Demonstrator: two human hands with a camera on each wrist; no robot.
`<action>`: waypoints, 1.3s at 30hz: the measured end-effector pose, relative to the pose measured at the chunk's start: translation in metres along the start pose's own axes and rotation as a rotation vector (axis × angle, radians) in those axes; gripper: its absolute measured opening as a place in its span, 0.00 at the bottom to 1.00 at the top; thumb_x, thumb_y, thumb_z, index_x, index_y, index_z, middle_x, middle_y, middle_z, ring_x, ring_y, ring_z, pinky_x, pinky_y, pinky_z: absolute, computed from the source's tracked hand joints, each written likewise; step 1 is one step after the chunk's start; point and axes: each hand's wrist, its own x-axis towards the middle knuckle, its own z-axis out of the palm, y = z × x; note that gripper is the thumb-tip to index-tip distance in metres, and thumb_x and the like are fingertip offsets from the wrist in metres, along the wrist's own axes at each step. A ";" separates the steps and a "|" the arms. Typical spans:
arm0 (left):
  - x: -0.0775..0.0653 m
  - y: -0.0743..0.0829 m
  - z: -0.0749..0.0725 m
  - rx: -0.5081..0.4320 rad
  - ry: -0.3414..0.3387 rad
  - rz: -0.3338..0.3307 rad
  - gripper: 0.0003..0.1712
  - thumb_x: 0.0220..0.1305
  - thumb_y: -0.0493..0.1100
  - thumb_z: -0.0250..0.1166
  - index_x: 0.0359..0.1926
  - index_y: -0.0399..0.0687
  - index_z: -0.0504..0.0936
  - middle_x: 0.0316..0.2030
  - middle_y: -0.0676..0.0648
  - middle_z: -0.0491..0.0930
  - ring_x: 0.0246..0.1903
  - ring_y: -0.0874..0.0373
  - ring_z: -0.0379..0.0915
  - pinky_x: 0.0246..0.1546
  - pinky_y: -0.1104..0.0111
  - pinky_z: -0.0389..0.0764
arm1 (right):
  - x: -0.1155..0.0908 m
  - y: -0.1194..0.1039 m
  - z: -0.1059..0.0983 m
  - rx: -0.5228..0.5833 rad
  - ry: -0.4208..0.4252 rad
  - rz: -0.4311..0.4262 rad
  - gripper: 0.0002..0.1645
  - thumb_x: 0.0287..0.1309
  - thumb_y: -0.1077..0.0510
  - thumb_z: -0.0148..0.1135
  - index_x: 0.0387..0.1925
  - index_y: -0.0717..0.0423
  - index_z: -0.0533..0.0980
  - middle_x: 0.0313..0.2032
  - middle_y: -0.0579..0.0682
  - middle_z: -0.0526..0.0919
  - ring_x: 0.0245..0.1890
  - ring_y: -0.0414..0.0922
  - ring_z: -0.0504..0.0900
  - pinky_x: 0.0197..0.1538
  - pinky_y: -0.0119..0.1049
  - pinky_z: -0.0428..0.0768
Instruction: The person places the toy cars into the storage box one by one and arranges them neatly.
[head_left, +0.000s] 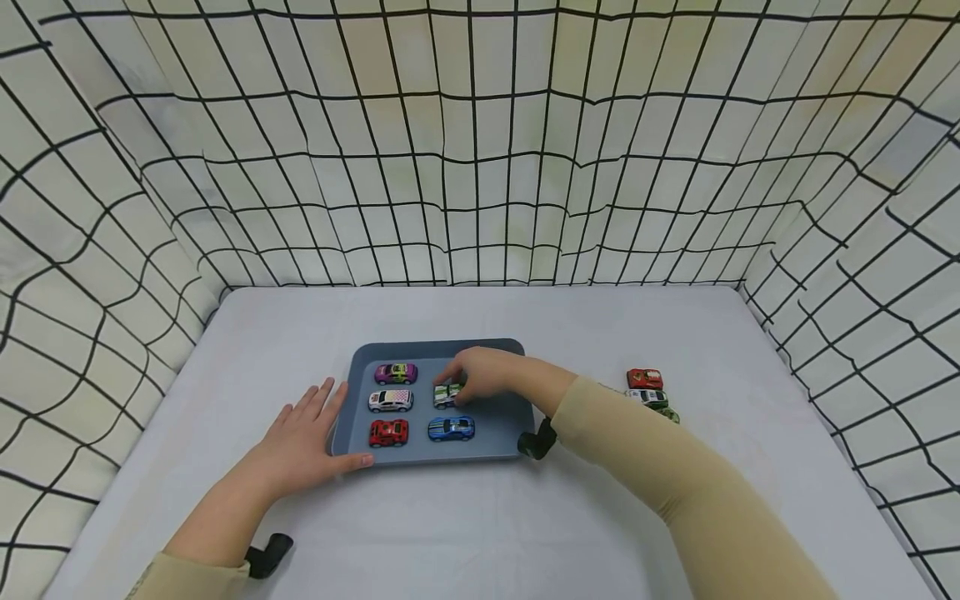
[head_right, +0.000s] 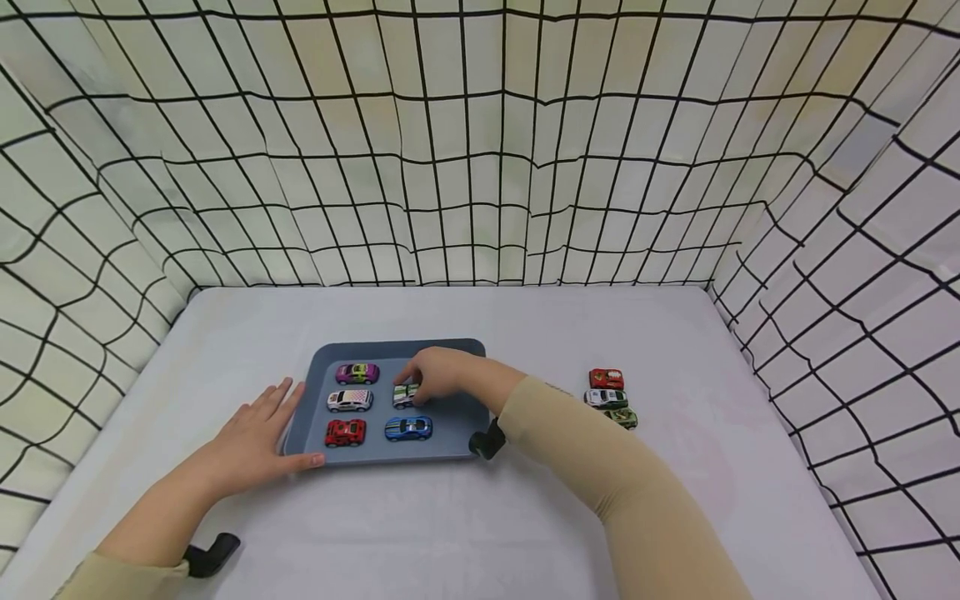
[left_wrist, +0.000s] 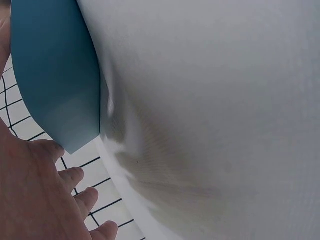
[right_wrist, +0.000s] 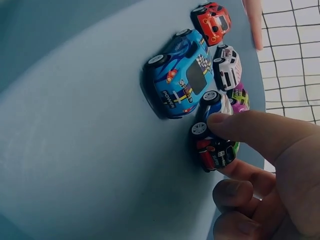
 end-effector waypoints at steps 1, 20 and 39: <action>0.000 0.000 0.000 0.000 -0.001 0.000 0.73 0.47 0.81 0.63 0.76 0.33 0.50 0.74 0.28 0.47 0.72 0.29 0.43 0.67 0.33 0.46 | 0.000 0.000 0.000 -0.002 -0.002 -0.001 0.27 0.61 0.53 0.69 0.61 0.38 0.78 0.53 0.46 0.81 0.45 0.38 0.78 0.47 0.32 0.78; 0.005 -0.002 0.008 0.003 -0.007 -0.001 0.73 0.47 0.81 0.62 0.76 0.34 0.49 0.75 0.29 0.47 0.72 0.29 0.42 0.68 0.33 0.46 | -0.015 0.009 -0.009 0.073 0.085 0.000 0.29 0.57 0.45 0.71 0.61 0.36 0.78 0.48 0.42 0.79 0.46 0.41 0.75 0.46 0.36 0.78; 0.003 -0.001 0.008 -0.005 0.010 -0.001 0.71 0.48 0.79 0.64 0.76 0.33 0.51 0.74 0.28 0.48 0.72 0.29 0.43 0.67 0.33 0.47 | -0.083 0.059 -0.036 0.158 0.200 -0.004 0.28 0.57 0.50 0.72 0.60 0.47 0.80 0.50 0.52 0.81 0.41 0.49 0.76 0.40 0.38 0.79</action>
